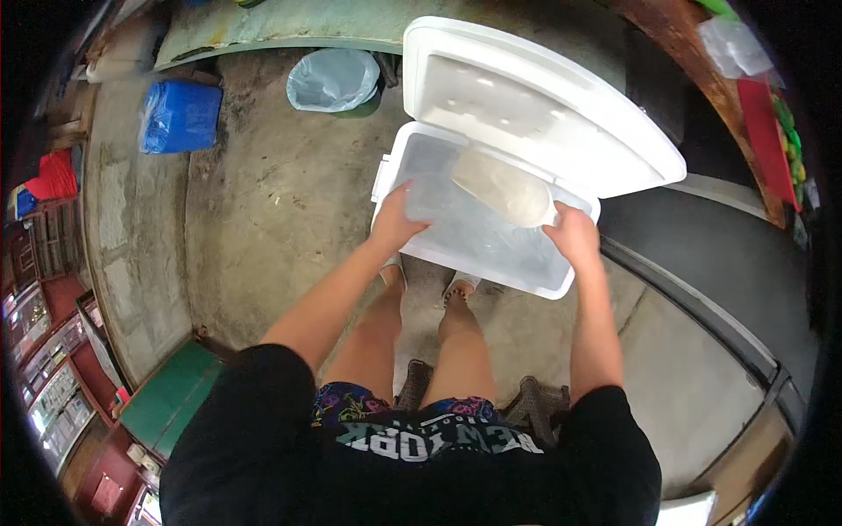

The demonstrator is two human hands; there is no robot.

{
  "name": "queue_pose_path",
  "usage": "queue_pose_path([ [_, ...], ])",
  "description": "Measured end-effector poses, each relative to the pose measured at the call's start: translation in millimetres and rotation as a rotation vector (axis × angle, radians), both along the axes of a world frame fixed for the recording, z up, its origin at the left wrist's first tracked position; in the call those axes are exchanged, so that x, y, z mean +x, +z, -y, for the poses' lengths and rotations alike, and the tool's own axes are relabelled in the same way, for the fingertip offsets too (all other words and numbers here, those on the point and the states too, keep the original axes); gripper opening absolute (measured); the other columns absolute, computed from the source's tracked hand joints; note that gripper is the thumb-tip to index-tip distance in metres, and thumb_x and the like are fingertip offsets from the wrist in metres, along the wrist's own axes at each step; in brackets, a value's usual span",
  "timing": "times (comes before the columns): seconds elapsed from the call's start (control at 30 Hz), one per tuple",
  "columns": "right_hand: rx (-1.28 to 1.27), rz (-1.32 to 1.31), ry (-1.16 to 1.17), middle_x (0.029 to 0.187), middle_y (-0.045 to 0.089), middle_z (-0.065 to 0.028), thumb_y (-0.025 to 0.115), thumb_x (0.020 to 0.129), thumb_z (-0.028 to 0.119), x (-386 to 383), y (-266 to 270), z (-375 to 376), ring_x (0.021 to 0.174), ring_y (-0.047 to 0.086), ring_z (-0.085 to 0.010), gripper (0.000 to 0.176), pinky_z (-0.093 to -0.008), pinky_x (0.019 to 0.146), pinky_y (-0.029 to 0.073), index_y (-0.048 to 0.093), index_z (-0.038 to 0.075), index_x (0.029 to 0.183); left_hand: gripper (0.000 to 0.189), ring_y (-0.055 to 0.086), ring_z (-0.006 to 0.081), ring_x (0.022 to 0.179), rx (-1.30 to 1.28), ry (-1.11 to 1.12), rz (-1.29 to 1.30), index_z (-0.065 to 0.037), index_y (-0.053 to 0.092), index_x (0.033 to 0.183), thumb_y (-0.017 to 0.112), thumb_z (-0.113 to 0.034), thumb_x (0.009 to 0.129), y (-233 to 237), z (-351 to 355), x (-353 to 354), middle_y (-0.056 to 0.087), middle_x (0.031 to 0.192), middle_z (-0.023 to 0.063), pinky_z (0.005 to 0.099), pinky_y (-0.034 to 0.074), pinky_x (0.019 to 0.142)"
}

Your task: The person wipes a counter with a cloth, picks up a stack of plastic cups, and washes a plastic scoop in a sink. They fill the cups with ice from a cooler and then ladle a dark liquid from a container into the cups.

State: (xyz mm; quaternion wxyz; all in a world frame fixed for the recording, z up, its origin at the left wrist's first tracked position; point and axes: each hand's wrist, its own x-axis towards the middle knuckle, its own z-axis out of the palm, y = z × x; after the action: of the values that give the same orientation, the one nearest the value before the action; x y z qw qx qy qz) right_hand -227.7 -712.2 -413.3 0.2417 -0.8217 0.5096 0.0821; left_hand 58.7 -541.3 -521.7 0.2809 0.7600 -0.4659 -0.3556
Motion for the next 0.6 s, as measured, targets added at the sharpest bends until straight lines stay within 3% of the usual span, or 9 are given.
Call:
queue_pose_path([
  [0.1, -0.028, -0.156, 0.151, 0.077, 0.065, -0.0192, 0.065, 0.069, 0.014, 0.6, 91.9, -3.8, 0.077, 0.064, -0.0349, 0.022, -0.0423, 0.069, 0.051, 0.064, 0.003, 0.088, 0.086, 0.043, 0.0353, 0.121, -0.033, -0.05, -0.069, -0.004, 0.04, 0.133, 0.082, -0.019, 0.059, 3.2, 27.4, -26.2, 0.047, 0.131, 0.0185, 0.0386, 0.035, 0.103],
  [0.23, -0.126, -0.313, 0.294, 0.071, 0.063, -0.0186, 0.056, 0.071, 0.003, -1.6, 138.0, -14.9, 0.073, 0.065, -0.0327, 0.006, -0.0405, 0.063, 0.052, 0.061, 0.003, 0.074, 0.086, 0.043, 0.0352, 0.121, -0.127, -0.219, -0.156, -0.004, 0.041, 0.132, 0.082, -0.02, 0.059, 20.0, 50.9, -59.5, 0.046, 0.132, 0.0182, 0.0392, 0.034, 0.103],
  [0.4, -0.105, -0.434, 0.187, 0.078, 0.065, -0.0168, 0.068, 0.064, 0.011, -34.5, 183.3, -24.1, 0.076, 0.064, -0.033, 0.017, -0.0416, 0.068, 0.051, 0.063, 0.004, 0.078, 0.085, 0.044, 0.0346, 0.121, -0.181, -0.198, -0.273, -0.005, 0.042, 0.13, 0.083, -0.02, 0.057, 25.3, 60.4, -77.5, 0.047, 0.131, 0.0167, 0.0393, 0.035, 0.102],
  [0.53, 0.017, -0.452, 0.026, 0.084, 0.065, -0.016, 0.07, 0.064, 0.014, -50.1, 169.0, -23.5, 0.082, 0.063, -0.0327, 0.019, -0.0432, 0.073, 0.05, 0.065, 0.004, 0.08, 0.085, 0.044, 0.0332, 0.122, -0.136, -0.132, -0.346, -0.005, 0.042, 0.129, 0.084, -0.019, 0.056, 33.0, 54.0, -65.4, 0.048, 0.13, 0.0168, 0.0379, 0.036, 0.102],
  [0.6, 0.073, -0.465, 0.02, 0.086, 0.066, -0.0162, 0.07, 0.067, 0.015, -51.8, 122.3, -21.4, 0.087, 0.063, -0.0331, 0.02, -0.0447, 0.074, 0.05, 0.065, 0.004, 0.082, 0.086, 0.045, 0.0324, 0.122, -0.197, -0.109, -0.359, -0.005, 0.042, 0.13, 0.084, -0.018, 0.056, 30.6, 49.8, -55.7, 0.048, 0.129, 0.0171, 0.0372, 0.036, 0.102],
])
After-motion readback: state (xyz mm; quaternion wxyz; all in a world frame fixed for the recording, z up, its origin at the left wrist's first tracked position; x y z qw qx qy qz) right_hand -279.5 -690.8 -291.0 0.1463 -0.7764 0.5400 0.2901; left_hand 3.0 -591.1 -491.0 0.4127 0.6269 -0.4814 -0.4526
